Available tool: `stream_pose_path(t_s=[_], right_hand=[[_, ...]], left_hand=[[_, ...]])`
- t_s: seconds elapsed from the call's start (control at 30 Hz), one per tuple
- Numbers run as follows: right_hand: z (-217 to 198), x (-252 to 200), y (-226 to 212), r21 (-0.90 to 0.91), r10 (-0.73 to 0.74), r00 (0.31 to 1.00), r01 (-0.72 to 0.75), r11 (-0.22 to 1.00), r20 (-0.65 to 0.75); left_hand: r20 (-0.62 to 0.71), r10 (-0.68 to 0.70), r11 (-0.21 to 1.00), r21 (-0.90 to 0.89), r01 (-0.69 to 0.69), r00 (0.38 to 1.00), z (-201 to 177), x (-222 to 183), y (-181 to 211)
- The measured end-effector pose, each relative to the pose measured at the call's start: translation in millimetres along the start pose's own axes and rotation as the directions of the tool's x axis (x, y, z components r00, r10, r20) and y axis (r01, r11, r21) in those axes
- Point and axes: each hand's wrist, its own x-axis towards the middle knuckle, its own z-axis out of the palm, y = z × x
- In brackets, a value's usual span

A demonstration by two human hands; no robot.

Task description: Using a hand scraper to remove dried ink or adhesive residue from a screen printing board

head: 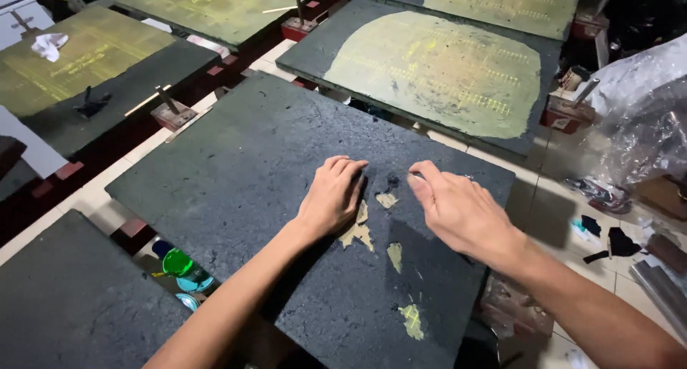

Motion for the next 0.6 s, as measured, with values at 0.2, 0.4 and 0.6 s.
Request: stream_pose_path(t_s=[0.2,0.4,0.6], right_hand=[[-6.2,-15.2,-16.9,-0.215,-0.017,0.954,0.085,0.973,0.300],[15.1,-2.2,-3.5,-0.286,-0.023,0.945,0.122,0.950,0.327],[22.7,3.1,-5.1,-0.311,-0.023,0.951,0.124,0.942,0.309]], left_hand=[[0.008,-0.034,0.999,0.003,0.034,0.999,4.3,-3.0,-0.8],[0.050,-0.067,0.998,0.003,0.067,0.997,4.4,-2.5,0.4],[0.070,-0.081,0.997,0.001,0.081,0.994,-0.9,-1.9,3.5]])
